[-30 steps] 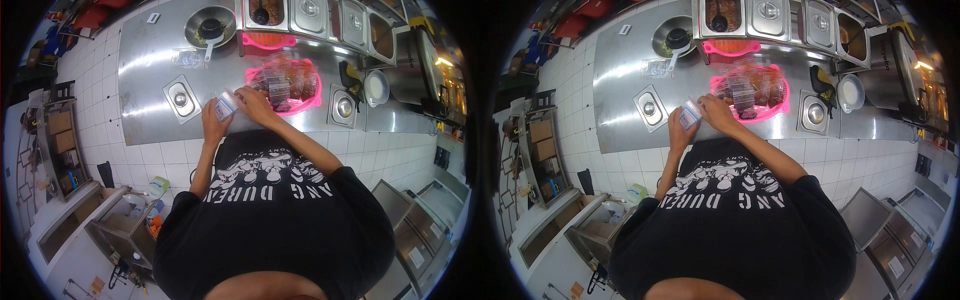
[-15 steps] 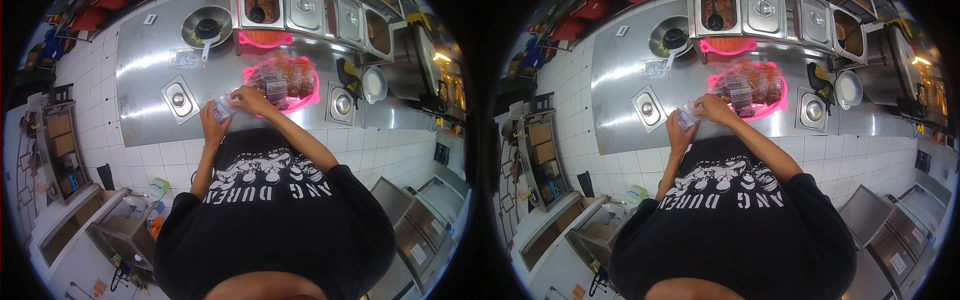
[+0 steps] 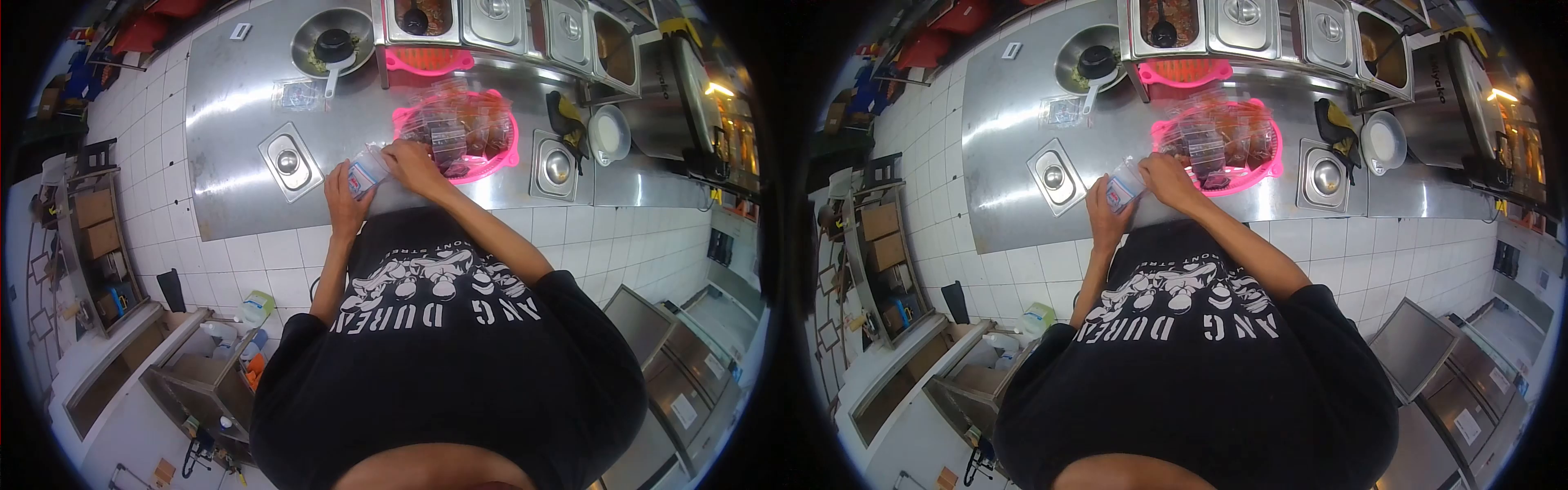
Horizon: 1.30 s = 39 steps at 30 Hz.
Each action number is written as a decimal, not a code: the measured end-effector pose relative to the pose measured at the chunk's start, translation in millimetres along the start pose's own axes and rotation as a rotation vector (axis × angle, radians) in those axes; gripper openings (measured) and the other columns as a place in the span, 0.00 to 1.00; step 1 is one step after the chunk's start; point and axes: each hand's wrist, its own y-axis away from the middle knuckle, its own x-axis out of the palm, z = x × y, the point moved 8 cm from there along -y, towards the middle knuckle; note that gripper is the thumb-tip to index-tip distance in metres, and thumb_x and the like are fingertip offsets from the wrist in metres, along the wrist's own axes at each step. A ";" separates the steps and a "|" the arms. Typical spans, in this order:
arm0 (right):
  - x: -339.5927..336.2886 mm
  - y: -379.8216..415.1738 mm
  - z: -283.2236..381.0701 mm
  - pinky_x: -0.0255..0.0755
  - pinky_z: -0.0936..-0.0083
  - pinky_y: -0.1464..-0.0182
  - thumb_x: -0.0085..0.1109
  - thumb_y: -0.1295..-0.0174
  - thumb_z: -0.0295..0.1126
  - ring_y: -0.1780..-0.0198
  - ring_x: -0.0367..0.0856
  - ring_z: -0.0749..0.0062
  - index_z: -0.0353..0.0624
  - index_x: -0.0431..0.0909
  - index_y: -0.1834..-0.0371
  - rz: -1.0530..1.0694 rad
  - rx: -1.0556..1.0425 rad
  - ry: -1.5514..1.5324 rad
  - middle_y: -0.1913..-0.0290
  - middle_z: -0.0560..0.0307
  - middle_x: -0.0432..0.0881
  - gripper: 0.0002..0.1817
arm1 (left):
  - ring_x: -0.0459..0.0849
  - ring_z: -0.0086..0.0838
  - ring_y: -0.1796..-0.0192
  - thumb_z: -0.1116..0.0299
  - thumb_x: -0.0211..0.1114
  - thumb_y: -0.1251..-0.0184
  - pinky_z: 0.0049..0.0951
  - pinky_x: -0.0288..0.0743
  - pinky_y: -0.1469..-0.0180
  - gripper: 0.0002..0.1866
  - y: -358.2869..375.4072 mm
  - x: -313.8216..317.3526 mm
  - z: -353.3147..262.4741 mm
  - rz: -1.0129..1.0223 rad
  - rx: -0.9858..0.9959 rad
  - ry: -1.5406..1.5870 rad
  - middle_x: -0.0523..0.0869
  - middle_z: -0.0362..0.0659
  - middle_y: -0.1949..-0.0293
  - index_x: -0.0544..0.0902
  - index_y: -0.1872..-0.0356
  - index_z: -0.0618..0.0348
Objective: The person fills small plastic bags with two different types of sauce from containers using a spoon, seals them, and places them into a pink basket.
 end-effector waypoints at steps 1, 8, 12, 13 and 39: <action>-3.4 0.1 -6.1 0.71 0.55 0.54 0.58 0.39 0.31 0.60 0.81 0.44 0.36 0.81 0.69 -0.044 0.073 -0.032 0.69 0.41 0.82 0.09 | 0.70 0.50 0.37 0.68 0.79 0.53 0.48 0.63 0.33 0.43 -0.9 0.4 0.1 0.003 -0.003 -0.002 0.73 0.53 0.40 0.68 0.34 0.64; 11.9 -1.0 -45.7 0.74 0.75 0.65 0.64 0.41 0.26 0.68 0.81 0.75 0.34 0.83 0.61 -0.002 0.290 -0.322 0.71 0.55 0.83 0.08 | 0.70 0.50 0.37 0.67 0.79 0.53 0.48 0.62 0.33 0.43 -1.7 2.5 1.3 0.024 0.009 -0.025 0.72 0.52 0.39 0.68 0.33 0.63; 20.1 1.0 -47.0 0.73 0.78 0.69 0.66 0.39 0.31 0.73 0.78 0.79 0.34 0.82 0.65 0.082 0.333 -0.541 0.74 0.60 0.81 0.09 | 0.69 0.50 0.37 0.66 0.79 0.53 0.50 0.60 0.32 0.43 -0.7 2.6 2.7 0.026 -0.001 -0.003 0.72 0.52 0.39 0.68 0.33 0.62; 22.7 2.3 -46.7 0.72 0.79 0.70 0.67 0.38 0.33 0.75 0.77 0.80 0.34 0.81 0.67 0.112 0.373 -0.660 0.75 0.61 0.80 0.11 | 0.69 0.51 0.37 0.66 0.79 0.53 0.51 0.59 0.31 0.43 -0.5 2.6 3.8 0.028 -0.014 0.018 0.72 0.52 0.39 0.68 0.33 0.62; 7.2 5.6 -47.0 0.66 0.80 0.76 0.71 0.40 0.34 0.76 0.75 0.83 0.39 0.76 0.73 0.258 0.420 -0.708 0.77 0.63 0.77 0.14 | 0.69 0.51 0.34 0.67 0.79 0.51 0.55 0.55 0.28 0.42 0.9 1.9 12.0 0.088 -0.012 0.094 0.72 0.52 0.37 0.69 0.33 0.60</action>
